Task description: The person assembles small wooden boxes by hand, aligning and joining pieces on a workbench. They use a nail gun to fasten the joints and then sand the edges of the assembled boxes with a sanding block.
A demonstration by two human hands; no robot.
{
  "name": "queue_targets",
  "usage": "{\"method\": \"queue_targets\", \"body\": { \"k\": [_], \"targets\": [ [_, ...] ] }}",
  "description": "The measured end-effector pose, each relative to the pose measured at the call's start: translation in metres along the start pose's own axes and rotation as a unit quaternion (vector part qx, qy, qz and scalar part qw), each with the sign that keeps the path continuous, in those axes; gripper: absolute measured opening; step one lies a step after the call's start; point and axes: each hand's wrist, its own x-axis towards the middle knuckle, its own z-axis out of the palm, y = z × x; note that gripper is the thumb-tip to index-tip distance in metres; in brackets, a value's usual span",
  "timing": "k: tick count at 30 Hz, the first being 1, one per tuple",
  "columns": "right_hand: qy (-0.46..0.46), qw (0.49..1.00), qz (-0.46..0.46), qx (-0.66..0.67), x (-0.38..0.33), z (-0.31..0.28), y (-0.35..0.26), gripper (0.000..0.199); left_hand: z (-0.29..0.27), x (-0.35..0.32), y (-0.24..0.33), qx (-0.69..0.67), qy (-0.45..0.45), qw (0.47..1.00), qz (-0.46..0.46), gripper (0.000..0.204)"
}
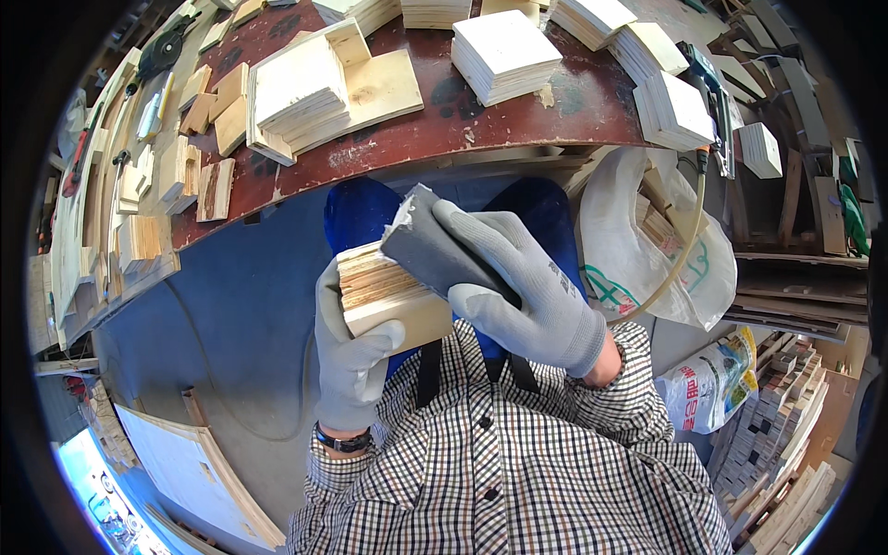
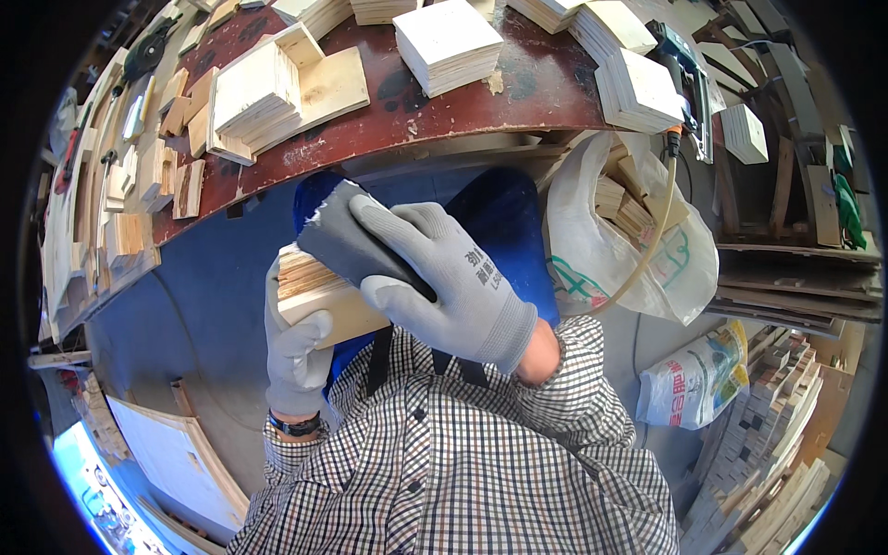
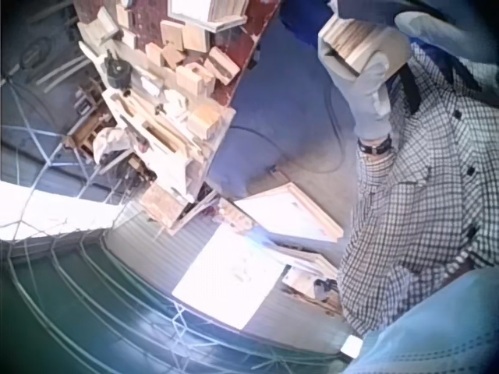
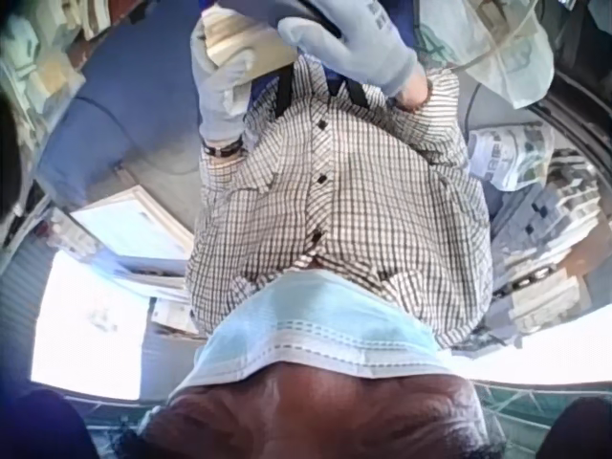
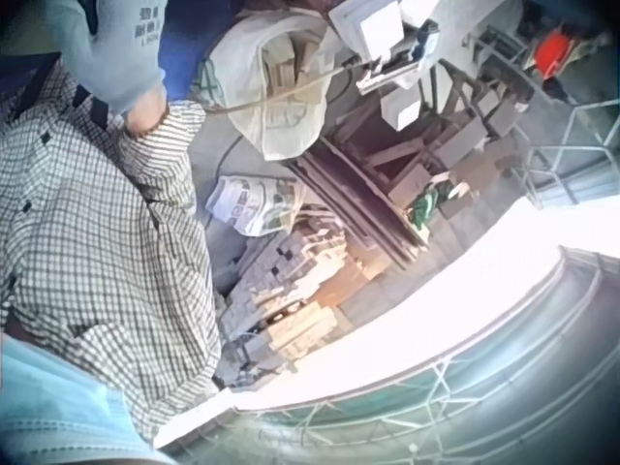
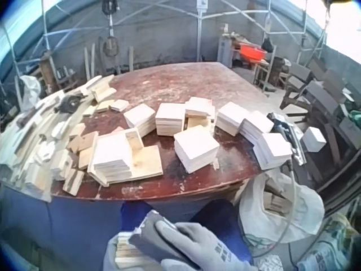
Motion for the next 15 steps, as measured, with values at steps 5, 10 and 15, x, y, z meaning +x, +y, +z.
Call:
{"method": "queue_targets", "body": {
  "k": [5, 10, 15],
  "targets": [
    [-0.029, 0.995, 0.052, -0.08, -0.041, -0.01, 0.03, 0.071, -0.018, -0.001, -0.002, -0.073, 0.026, 0.997, -0.004, 0.103],
    [0.072, 0.997, -0.027, -0.025, -0.016, 0.002, 0.013, 0.074, -0.012, 0.002, -0.001, -0.081, -0.009, 0.996, -0.023, 0.101],
    [0.079, 0.995, -0.055, -0.015, -0.008, 0.019, 0.007, 0.075, -0.003, -0.004, 0.004, -0.095, -0.025, 0.993, -0.06, 0.103]
  ]
}}
